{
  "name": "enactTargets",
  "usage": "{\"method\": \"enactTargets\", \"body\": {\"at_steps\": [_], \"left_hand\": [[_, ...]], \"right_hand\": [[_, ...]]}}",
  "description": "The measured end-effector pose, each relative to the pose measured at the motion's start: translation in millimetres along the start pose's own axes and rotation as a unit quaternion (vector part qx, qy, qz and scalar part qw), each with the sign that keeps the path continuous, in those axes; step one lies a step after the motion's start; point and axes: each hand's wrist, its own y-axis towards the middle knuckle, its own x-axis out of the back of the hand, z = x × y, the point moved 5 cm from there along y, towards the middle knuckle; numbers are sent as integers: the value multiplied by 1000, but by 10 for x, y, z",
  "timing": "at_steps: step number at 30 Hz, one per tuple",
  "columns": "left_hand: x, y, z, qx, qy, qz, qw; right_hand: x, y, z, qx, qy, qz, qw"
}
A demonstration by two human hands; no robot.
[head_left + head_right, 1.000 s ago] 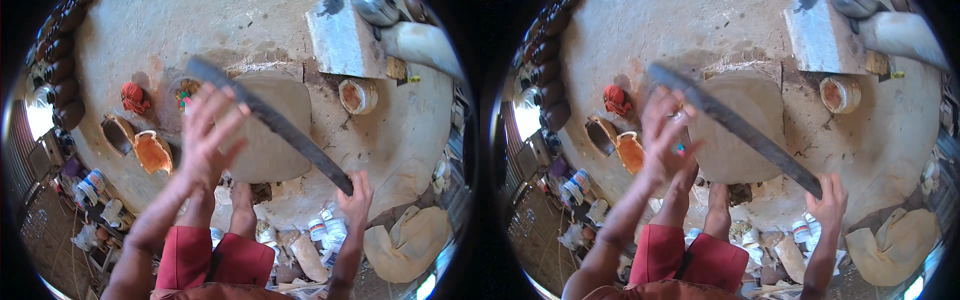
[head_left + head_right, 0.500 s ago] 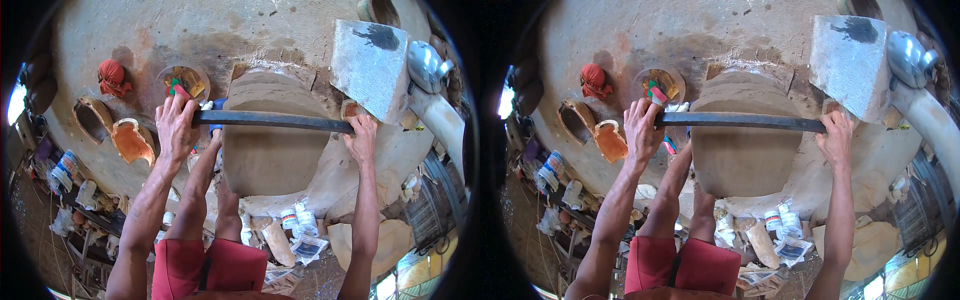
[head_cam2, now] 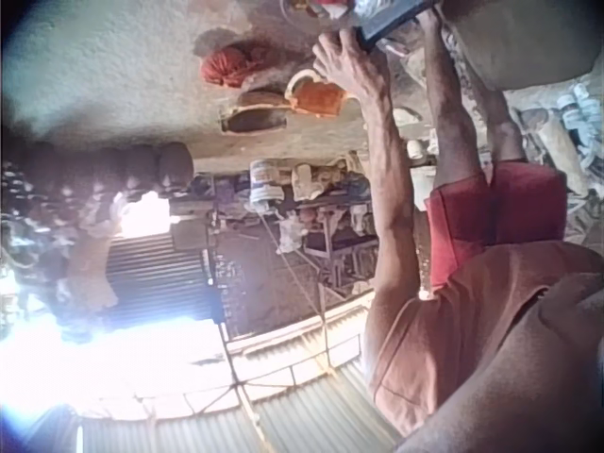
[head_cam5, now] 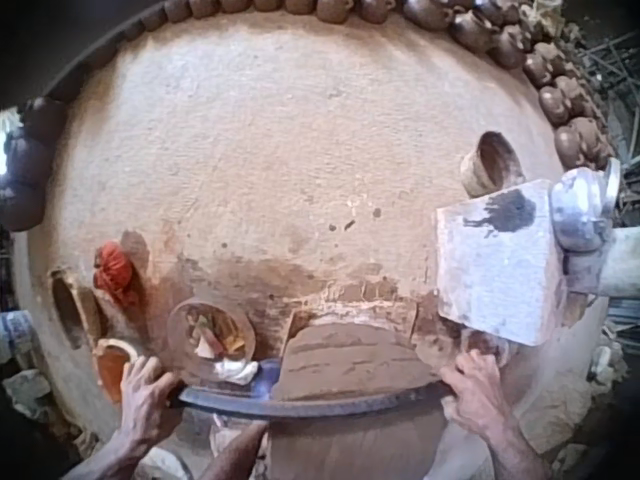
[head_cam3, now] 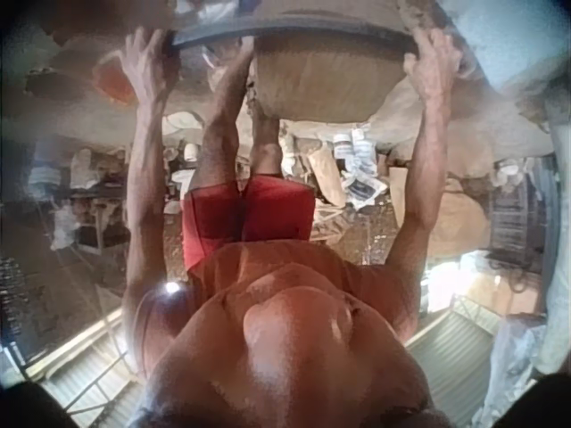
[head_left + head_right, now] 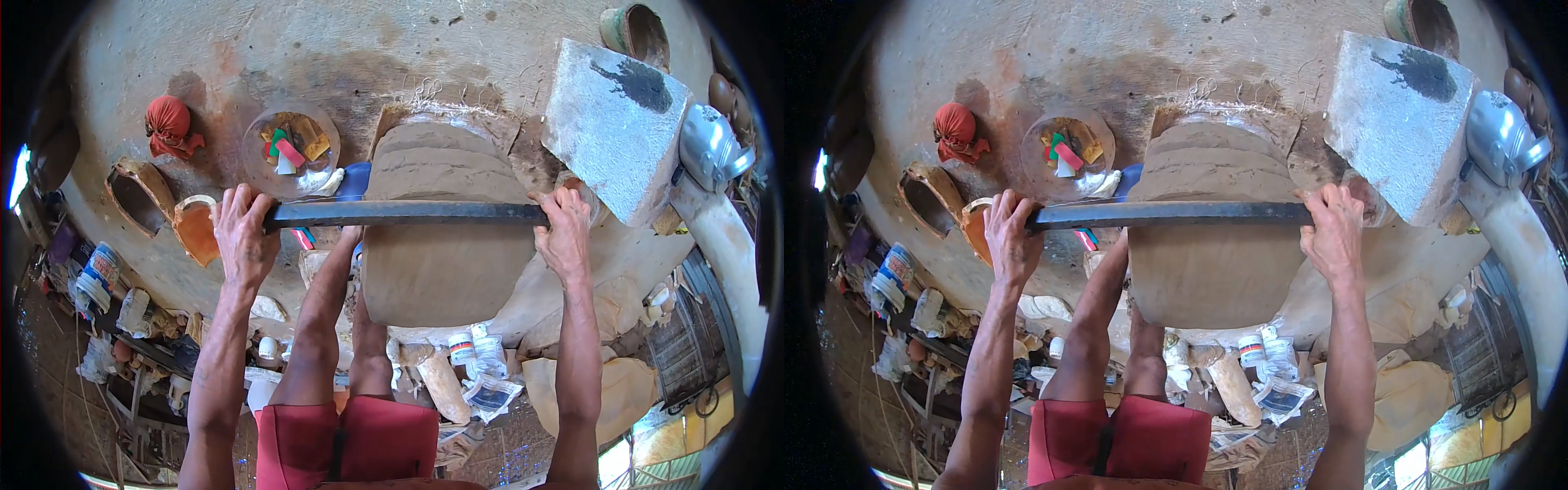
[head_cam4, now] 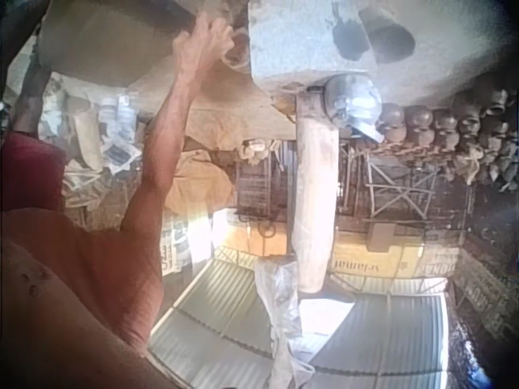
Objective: The person removes a fired clay pot from a plaster mold, wipes the inside of the mold with a cloth, and then applies fresh clay into the mold by hand, smoothing it with a small scraper and a flat wooden tool.
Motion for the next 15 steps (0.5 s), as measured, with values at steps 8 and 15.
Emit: {"method": "enactTargets", "body": {"at_steps": [8,15], "left_hand": [[-21,81,178,12,-16,37,999],[-117,25,264,27,-36,70,997]], "right_hand": [[-33,135,157,-12,1,50,999],[-31,191,199,-13,-7,84,996]]}}
